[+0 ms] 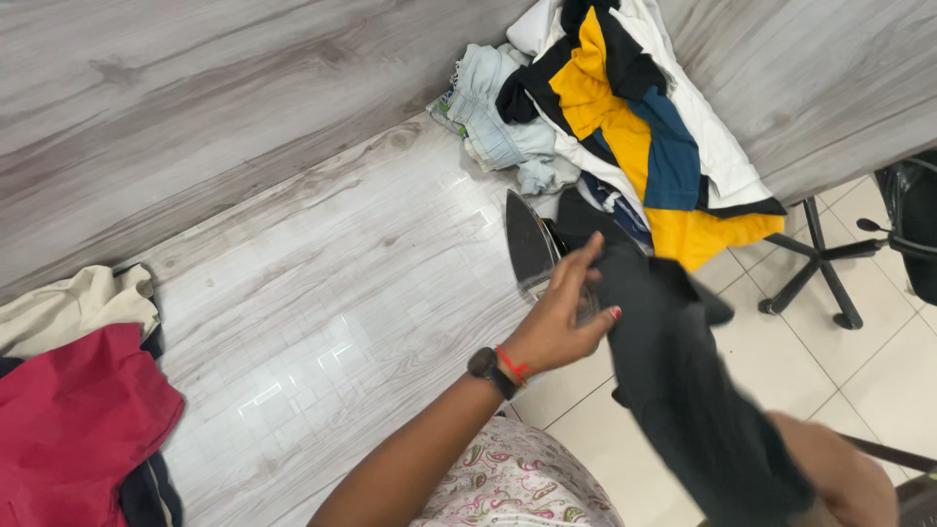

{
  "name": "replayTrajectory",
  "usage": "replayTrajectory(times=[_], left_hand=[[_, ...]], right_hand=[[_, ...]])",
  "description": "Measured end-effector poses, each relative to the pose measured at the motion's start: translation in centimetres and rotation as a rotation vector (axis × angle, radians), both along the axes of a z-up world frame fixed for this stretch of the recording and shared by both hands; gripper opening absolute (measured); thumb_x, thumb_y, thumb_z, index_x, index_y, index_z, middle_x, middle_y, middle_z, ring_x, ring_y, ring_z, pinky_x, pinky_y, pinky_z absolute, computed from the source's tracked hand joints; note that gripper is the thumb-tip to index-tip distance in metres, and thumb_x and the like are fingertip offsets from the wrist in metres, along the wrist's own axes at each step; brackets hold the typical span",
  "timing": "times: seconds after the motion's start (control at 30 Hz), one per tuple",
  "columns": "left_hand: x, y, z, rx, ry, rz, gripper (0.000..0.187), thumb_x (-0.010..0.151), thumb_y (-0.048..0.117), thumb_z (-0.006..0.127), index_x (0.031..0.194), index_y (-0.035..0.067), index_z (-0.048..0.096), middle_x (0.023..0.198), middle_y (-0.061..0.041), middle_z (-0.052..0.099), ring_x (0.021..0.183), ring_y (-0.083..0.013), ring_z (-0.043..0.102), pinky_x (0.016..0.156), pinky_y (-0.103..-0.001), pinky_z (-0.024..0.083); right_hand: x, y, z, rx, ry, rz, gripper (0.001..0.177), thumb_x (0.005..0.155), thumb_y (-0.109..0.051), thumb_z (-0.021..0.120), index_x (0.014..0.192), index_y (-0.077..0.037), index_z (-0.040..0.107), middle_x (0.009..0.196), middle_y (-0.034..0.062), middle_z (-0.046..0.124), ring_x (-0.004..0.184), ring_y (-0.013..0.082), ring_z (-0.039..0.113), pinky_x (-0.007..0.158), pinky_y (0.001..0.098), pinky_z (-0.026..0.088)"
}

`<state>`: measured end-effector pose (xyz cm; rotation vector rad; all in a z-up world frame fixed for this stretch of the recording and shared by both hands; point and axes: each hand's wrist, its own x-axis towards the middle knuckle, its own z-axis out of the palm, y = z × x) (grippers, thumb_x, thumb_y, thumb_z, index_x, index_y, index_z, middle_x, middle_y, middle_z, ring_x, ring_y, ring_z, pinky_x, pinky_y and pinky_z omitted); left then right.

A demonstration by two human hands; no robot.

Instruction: The person irons a red button-down shirt, a black polo shirt, and a yellow t-shirt on a flat surface. They use a steam iron to smooth the fabric, adjusting the garments and flipping them over as needed to ensure all sides are pressed.

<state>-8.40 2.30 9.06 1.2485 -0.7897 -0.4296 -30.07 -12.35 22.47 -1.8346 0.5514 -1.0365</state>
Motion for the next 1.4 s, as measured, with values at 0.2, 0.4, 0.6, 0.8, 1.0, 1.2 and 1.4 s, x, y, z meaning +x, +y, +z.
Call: replayTrajectory(times=[0.2, 0.4, 0.6, 0.8, 1.0, 1.2, 1.4], left_hand=[[-6.9, 1.1, -4.8, 0.309, -0.508, -0.626, 0.041, 0.096, 0.052, 0.068, 0.114, 0.015, 0.072, 0.097, -0.013, 0.075, 0.105, -0.0315, 0.069, 0.097, -0.041, 0.055], [-5.5, 8.9, -4.4, 0.257, -0.029, -0.698, 0.043, 0.097, 0.050, 0.062, 0.110, 0.010, 0.068, 0.094, -0.007, 0.075, 0.084, -0.0187, 0.072, 0.076, -0.031, 0.055], [2.2, 18.6, 4.1, 0.919, -0.311, -0.696, 0.052, 0.078, 0.053, 0.079, 0.097, 0.004, 0.080, 0.078, -0.011, 0.076, 0.071, -0.0246, 0.074, 0.068, -0.037, 0.056], [7.5, 25.0, 2.1, 0.643, -0.287, -0.365, 0.029, 0.080, 0.027, 0.070, 0.098, 0.005, 0.074, 0.073, -0.003, 0.072, 0.065, -0.0185, 0.067, 0.060, -0.035, 0.053], [11.5, 32.5, 3.7, 0.594, -0.273, 0.442, 0.037, 0.098, 0.016, 0.073, 0.076, 0.007, 0.045, 0.066, 0.001, 0.045, 0.064, -0.0056, 0.040, 0.053, -0.025, 0.034], [12.4, 34.4, 4.3, 0.628, -0.051, 0.700, 0.012, 0.104, 0.017, 0.064, 0.110, 0.007, 0.063, 0.068, -0.003, 0.059, 0.058, -0.0054, 0.048, 0.050, -0.026, 0.034], [13.0, 25.7, 2.5, 0.744, 0.127, 0.216, 0.025, 0.097, 0.015, 0.049, 0.111, 0.002, 0.066, 0.086, -0.012, 0.074, 0.067, -0.0225, 0.078, 0.062, -0.033, 0.061]], right_hand=[[-3.1, 1.3, 0.4, 0.045, 0.080, -0.084, 0.049, 0.120, -0.030, 0.041, 0.149, 0.009, 0.045, 0.143, 0.0238, 0.055, 0.126, 0.0244, 0.063, 0.109, 0.0358, 0.055], [-6.8, 1.2, 0.7, 0.067, 0.100, -0.152, 0.048, 0.119, -0.029, 0.042, 0.150, 0.007, 0.044, 0.146, 0.0234, 0.053, 0.129, 0.0252, 0.059, 0.111, 0.0368, 0.052], [-5.9, 1.2, -0.1, 0.071, 0.054, -0.128, 0.047, 0.118, -0.028, 0.043, 0.152, 0.005, 0.043, 0.149, 0.0230, 0.050, 0.133, 0.0260, 0.055, 0.113, 0.0379, 0.049], [-3.4, -2.0, -0.5, 0.084, 0.004, -0.101, 0.047, 0.117, -0.027, 0.044, 0.153, 0.003, 0.042, 0.152, 0.0226, 0.047, 0.137, 0.0268, 0.052, 0.115, 0.0390, 0.046], [-1.1, -5.4, -1.6, 0.127, -0.011, -0.081, 0.047, 0.116, -0.026, 0.045, 0.154, 0.001, 0.042, 0.155, 0.0222, 0.044, 0.140, 0.0275, 0.048, 0.117, 0.0400, 0.043], [2.4, -5.5, -2.2, 0.147, -0.007, -0.016, 0.047, 0.115, -0.025, 0.046, 0.155, -0.001, 0.041, 0.158, 0.0218, 0.041, 0.144, 0.0283, 0.044, 0.119, 0.0411, 0.040], [7.2, -2.3, -0.5, 0.135, 0.000, 0.139, 0.048, 0.114, -0.025, 0.047, 0.156, -0.003, 0.040, 0.161, 0.0214, 0.039, 0.148, 0.0291, 0.040, 0.122, 0.0422, 0.037]])
